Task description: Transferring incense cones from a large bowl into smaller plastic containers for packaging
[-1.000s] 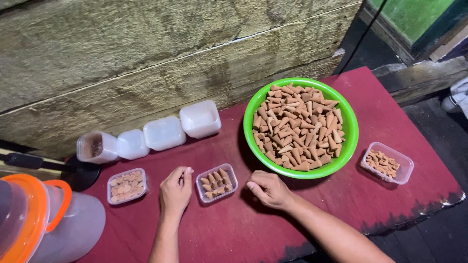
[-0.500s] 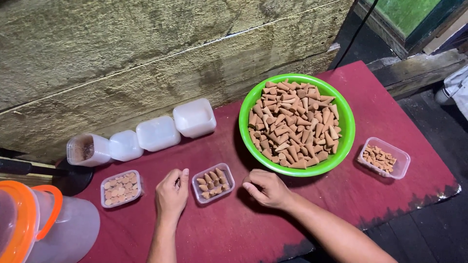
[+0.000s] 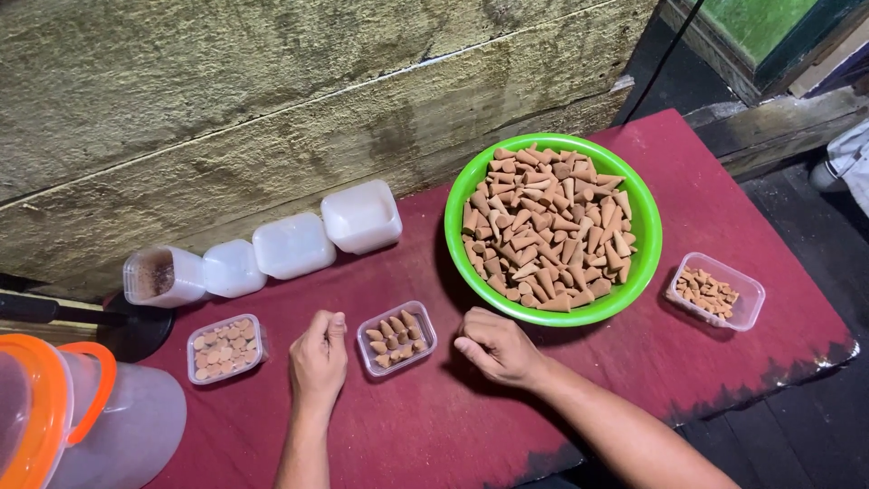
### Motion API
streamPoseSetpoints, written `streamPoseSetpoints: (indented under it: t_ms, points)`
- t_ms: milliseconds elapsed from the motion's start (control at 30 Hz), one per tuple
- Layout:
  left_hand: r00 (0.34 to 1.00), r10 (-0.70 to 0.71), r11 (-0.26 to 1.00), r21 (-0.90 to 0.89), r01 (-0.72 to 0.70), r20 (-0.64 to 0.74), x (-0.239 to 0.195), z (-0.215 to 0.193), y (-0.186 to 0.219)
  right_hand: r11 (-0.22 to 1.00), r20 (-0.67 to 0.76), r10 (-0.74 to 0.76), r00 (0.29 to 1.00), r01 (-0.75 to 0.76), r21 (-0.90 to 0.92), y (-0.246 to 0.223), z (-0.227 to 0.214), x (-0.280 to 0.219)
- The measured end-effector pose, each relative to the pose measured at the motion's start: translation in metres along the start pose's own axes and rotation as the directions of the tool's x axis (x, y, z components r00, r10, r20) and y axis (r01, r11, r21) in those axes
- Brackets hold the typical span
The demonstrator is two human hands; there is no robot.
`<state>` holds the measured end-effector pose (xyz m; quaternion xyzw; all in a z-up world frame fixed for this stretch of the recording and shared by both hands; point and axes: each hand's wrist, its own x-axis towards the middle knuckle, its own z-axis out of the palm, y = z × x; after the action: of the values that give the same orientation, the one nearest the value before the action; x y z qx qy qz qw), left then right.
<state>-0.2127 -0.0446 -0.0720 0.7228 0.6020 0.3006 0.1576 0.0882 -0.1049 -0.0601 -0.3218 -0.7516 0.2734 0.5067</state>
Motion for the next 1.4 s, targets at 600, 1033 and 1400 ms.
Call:
streamPoseSetpoints:
  t_ms: [600, 1033, 1400]
  points:
    - [0.994, 0.057, 0.996, -0.068, -0.064, -0.097, -0.006, 0.017, -0.024, 0.999, -0.057, 0.051, 0.997, -0.052, -0.012, 0.03, 0.013, -0.024]
    - [0.956, 0.275, 0.949, -0.134, -0.287, -0.1, 0.023, -0.012, 0.069, 0.997, -0.238, 0.044, 0.97, -0.056, -0.043, -0.012, -0.051, -0.007]
    - [0.735, 0.614, 0.761, 0.03, -0.648, 0.286, 0.11, 0.083, 0.187, 0.513, 0.078, 0.09, 0.993, 0.021, -0.858, 0.074, -0.159, 0.058]
